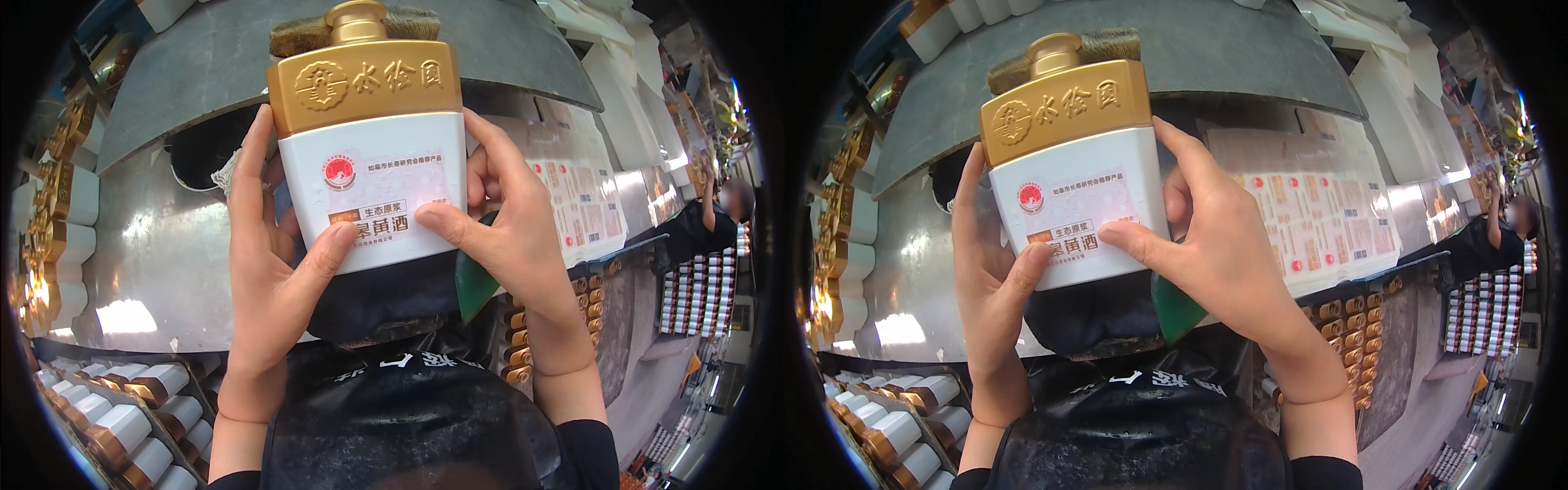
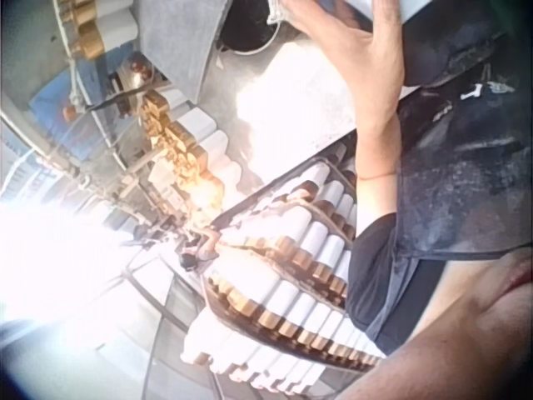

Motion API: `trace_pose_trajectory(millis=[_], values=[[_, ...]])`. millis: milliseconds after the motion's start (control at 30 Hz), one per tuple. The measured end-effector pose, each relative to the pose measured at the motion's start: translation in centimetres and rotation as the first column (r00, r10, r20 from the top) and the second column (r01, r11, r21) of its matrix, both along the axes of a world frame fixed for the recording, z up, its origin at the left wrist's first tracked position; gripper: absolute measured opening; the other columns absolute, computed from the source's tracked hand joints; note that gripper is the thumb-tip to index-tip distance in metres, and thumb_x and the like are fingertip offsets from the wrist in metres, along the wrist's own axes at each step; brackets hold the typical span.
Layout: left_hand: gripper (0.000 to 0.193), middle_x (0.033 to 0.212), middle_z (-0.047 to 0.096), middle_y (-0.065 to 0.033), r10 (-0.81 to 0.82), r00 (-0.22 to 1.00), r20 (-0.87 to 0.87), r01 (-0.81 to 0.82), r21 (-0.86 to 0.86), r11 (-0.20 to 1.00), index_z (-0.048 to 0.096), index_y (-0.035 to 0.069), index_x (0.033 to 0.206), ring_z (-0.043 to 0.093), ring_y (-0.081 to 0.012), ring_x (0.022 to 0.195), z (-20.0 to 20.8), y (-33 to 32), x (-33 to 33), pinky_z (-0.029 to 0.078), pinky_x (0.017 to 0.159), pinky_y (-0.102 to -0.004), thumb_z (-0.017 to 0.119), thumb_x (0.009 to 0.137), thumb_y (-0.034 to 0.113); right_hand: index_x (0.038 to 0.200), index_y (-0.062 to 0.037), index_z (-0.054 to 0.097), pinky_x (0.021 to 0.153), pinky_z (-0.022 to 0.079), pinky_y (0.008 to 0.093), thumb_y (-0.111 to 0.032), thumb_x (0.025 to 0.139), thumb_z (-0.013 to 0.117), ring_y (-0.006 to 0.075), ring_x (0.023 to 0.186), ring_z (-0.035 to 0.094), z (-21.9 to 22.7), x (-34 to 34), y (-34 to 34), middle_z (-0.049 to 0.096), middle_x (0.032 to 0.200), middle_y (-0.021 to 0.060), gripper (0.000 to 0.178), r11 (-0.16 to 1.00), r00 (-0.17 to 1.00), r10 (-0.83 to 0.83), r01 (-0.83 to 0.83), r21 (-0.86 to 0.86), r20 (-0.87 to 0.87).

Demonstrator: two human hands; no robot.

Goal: The person applies white labels to gold and white bottles using a green plastic scraper to smooth them out. They handle the bottles one at a time, applying labels to different sides and ensuring they are flat before placing the finished bottles on a metal table.

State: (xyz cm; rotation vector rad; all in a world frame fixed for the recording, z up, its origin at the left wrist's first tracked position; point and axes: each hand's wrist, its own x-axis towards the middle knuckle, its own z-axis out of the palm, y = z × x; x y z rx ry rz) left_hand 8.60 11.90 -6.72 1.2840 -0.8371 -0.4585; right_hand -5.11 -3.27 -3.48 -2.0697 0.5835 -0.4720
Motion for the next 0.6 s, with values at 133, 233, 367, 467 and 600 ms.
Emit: trace_pose_trajectory(millis=[133,233,367,467,600], values=[[0.083,0.147,0.035,-0.0176,0.039,0.988,-0.151,-0.047,-0.051,0.998,0.022,0.001,0.149,0.038,-0.0276,0.134,0.16,0.05,-0.39,0.032,0.111,-0.0385,0.068,0.081,0.012,0.14,0.002,0.041,0.063,0.038,0.0153,-0.016,0.078,0.079,0.0024,0.07,0.044,0.04,0.07,-0.1,0.038,0.078,-0.0044,0.075,0.987,0.999,-0.023,0.017,0.159,0.035],[0.084,0.146,0.035,-0.0173,0.098,0.995,-0.033,-0.097,0.039,0.995,0.022,0.002,0.149,0.039,-0.0271,0.134,0.23,-0.16,-0.75,0.033,0.111,-0.0381,0.069,0.081,0.013,0.141,0.0029,0.04,0.063,0.038,0.015,-0.017,0.078,0.078,0.0024,0.071,0.044,-0.06,-0.03,0.06,0.038,0.079,-0.0042,0.076,0.993,1.0,-0.021,0.02,0.116,0.01],[0.085,0.146,0.036,-0.0169,0.075,0.994,-0.077,-0.073,0.024,0.997,0.022,0.003,0.15,0.039,-0.0267,0.134,0.29,-0.21,-0.6,0.033,0.111,-0.038,0.069,0.08,0.012,0.141,0.0038,0.039,0.065,0.039,0.0151,-0.017,0.079,0.079,0.0024,0.073,0.045,-0.17,-0.16,0.07,0.039,0.081,-0.004,0.077,0.999,1.0,-0.002,0.002,0.05,0.001],[0.084,0.146,0.036,-0.0167,0.053,0.99,-0.13,-0.057,-0.022,0.998,0.022,0.003,0.15,0.04,-0.0265,0.134,0.24,-0.11,-0.32,0.033,0.111,-0.0381,0.069,0.08,0.011,0.141,0.0046,0.039,0.065,0.039,0.0151,-0.017,0.078,0.079,0.0025,0.073,0.044,-0.05,-0.19,-0.05,0.039,0.081,-0.0037,0.078,0.994,0.999,0.001,-0.006,0.107,0.045],[0.083,0.146,0.037,-0.0164,0.048,0.989,-0.142,-0.052,-0.025,0.998,0.023,0.003,0.15,0.04,-0.0265,0.134,-0.03,-0.07,-0.24,0.033,0.111,-0.0383,0.069,0.082,0.017,0.141,0.0062,0.038,0.068,0.039,0.0156,-0.02,0.078,0.079,0.003,0.074,0.044,0.01,-0.07,-0.06,0.04,0.081,-0.0038,0.079,0.992,1.0,-0.004,0.001,0.124,0.019]])
